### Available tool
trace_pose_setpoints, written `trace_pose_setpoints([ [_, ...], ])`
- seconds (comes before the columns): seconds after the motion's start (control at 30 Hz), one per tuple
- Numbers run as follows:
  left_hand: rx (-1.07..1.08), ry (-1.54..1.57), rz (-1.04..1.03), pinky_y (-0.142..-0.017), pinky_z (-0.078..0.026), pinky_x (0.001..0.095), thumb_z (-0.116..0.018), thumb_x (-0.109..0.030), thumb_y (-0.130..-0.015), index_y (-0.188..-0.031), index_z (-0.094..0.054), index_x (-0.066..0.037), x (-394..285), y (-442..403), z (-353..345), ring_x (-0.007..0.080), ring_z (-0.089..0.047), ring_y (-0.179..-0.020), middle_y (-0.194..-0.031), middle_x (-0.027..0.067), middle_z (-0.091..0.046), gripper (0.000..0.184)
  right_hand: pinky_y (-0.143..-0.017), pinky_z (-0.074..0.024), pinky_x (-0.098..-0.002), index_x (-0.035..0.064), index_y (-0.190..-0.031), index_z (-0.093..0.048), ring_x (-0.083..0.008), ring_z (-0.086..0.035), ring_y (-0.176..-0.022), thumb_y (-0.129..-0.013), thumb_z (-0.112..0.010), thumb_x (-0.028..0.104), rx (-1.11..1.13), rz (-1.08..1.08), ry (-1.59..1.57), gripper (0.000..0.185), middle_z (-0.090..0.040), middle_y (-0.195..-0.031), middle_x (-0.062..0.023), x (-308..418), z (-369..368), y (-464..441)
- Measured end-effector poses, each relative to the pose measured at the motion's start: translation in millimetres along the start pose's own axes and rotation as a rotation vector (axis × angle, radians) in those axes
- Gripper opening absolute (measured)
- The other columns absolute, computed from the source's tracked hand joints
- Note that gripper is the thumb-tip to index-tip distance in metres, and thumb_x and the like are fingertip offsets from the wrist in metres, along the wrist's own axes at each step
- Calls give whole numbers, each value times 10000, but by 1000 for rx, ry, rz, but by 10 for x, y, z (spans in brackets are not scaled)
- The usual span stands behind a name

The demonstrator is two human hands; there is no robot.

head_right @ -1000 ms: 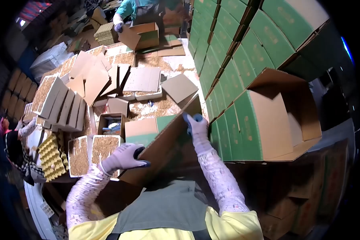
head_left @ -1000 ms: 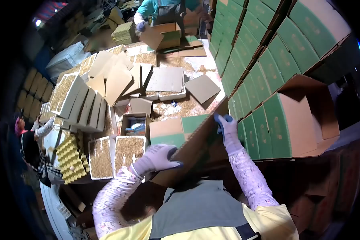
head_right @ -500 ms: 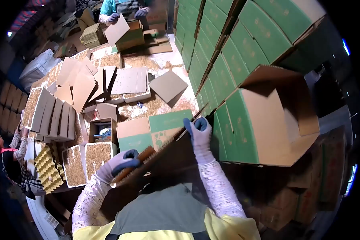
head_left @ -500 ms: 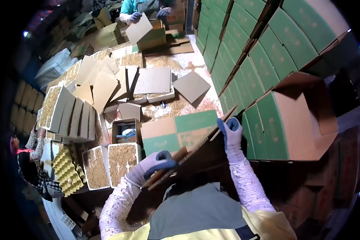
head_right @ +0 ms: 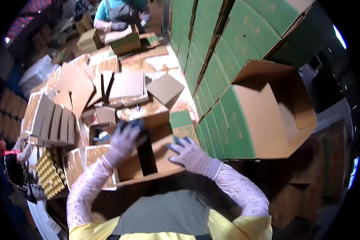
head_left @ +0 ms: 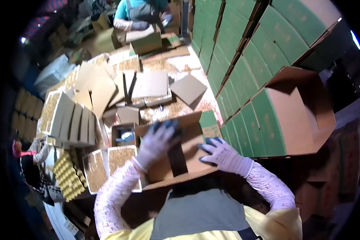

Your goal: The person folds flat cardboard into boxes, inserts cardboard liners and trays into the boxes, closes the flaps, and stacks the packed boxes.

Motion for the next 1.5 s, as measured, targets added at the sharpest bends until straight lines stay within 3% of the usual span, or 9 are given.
trace_pose_setpoints([
  [0.2, 228, 612, 708, -811, -490, 417, -809, -357, -716, -1507, -198, 32, 499, -243, 16, 327, -594, -916, -948, 200, -603, 1073, -1099, -355, -382, -28, -1429, -352, -337, -386, -1347, -729, -848, 342, -502, -676, -982, 935, -376, -1445, -258, -596, -759, 229],
  [0.4, 272, 283, 364, -1046, -220, 706, -731, -346, -701, -1460, -322, -36, -791, 478, -136, 533, -314, -1322, -1428, 334, -320, 917, -864, -493, -307, 40, -1398, -426, -163, -585, -1044, -920, -652, 180, -855, -935, -1854, 547, -555, -1240, -72, -736, -1203, 441],
  [0.6, -870, 1912, 1455, -917, -483, 321, -658, -261, -907, -1284, -531, -8, -491, 1667, -955, 192, -610, -1043, -1211, 121, -626, 471, -723, -499, -372, 95, -904, -642, -238, -661, -750, -799, -745, 250, -428, -282, -522, 215, -662, -774, -96, 173, 443, -351],
  [0.63, -378, 2341, 1369, -821, -502, 316, -650, -276, -916, -1239, -561, -39, -833, 1941, -1464, 167, -637, -894, -1031, 81, -676, 411, -655, -489, -392, 121, -812, -635, -248, -656, -679, -783, -748, 318, -206, -144, -176, 229, -643, -682, -81, 261, 508, -485],
  [0.7, 247, 1299, 1543, -765, -501, 311, -660, -277, -915, -1233, -558, -23, -933, 2333, -1136, 179, -644, -845, -957, 60, -677, 421, -620, -461, -401, 175, -795, -624, -240, -639, -648, -775, -705, 443, 146, 37, 234, 281, -632, -663, -21, 190, -236, -545],
  [0.83, -888, 418, 1914, -856, -483, 321, -758, -230, -843, -1327, -491, -9, -659, 3654, -253, 201, -603, -1026, -1240, 134, -602, 596, -883, -465, -408, 145, -1027, -644, -264, -641, -892, -803, -684, 445, 60, 43, 59, 377, -652, -917, -97, 90, -544, -396],
  [1.0, -1482, 1213, 2182, -819, -501, 326, -784, -189, -821, -1358, -412, 26, -874, 4354, -1551, 199, -607, -1002, -1183, 120, -613, 687, -1127, -301, -360, -14, -1458, -337, -336, -372, -1361, -886, -657, 260, -469, -357, -44, 710, -329, -1482, -248, -112, -239, -254],
  [1.1, -1544, 1178, 2240, -563, -415, 288, -738, -117, -826, -1076, -558, -89, -1013, 4363, -1271, 105, -553, -673, -864, -4, -611, 309, -1055, -361, -316, -20, -1382, -434, -234, -481, -1219, -955, -599, 206, -1048, -780, -803, 511, -495, -1322, -141, -863, -935, 140],
  [1.5, -1064, 1454, 2383, -620, -406, 329, -710, -347, -853, -1051, -567, -157, -1138, 4365, -1400, 160, -527, -775, -908, -6, -576, 309, -688, -371, -218, -36, -1381, -450, -64, -388, -780, -951, -609, 237, -771, -882, -1283, 534, -508, -1020, 25, -814, -1220, 62],
])
Point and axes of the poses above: each hand's wrist, its own y-axis away from the middle knuckle, its own z-axis out of the back of the hand, x = y × z, the point moved 8 cm from there along -y, towards the middle knuckle
